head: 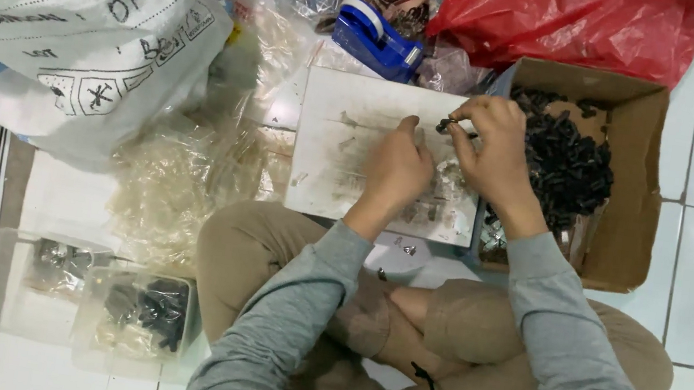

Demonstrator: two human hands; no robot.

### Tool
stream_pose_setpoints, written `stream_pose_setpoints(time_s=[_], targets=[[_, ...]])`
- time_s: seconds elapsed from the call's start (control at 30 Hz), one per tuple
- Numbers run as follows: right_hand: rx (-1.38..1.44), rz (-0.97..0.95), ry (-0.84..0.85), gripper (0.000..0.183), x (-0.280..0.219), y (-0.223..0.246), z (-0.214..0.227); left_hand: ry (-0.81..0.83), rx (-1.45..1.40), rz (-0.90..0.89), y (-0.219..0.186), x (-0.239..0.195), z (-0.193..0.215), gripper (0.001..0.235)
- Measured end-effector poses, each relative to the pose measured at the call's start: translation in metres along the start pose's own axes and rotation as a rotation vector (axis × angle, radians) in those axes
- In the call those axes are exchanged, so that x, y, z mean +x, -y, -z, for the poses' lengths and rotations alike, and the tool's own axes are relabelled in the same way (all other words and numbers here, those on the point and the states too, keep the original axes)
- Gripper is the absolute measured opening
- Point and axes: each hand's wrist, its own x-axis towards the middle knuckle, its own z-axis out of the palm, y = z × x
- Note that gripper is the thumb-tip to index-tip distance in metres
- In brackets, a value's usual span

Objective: The person sits on the floor and repeatedly picks small black plastic parts from a cardboard box, joins them with small metal pieces, and places the assembled units onto a white board. The person continues this repetitive assembly process throughout the clip.

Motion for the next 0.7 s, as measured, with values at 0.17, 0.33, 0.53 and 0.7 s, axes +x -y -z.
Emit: stream_pose_setpoints(time_s=[0.17,0.33,0.53,0.7], targets=[[-0.113,0.073,0.002,0.010,0.004,-0.016,-0.033,0.070,0.063,0.077,-0.005,-0.005,0.004,0.058],[-0.200,0.098,0.018,0.015,0.002,-0.022,-0.045,0.106,0.122,0.055,-0.004,0.000,-0.001,0.059],[-0.228,0.088,0.027,0.013,-0.001,-0.020,-0.051,0.101,0.129,0.031,-0.006,0.000,-0.003,0.058],[-0.231,0.056,0.040,0.013,-0.004,-0.022,-0.056,0.104,0.162,0.017,0.003,0.004,-0.011,0.059]])
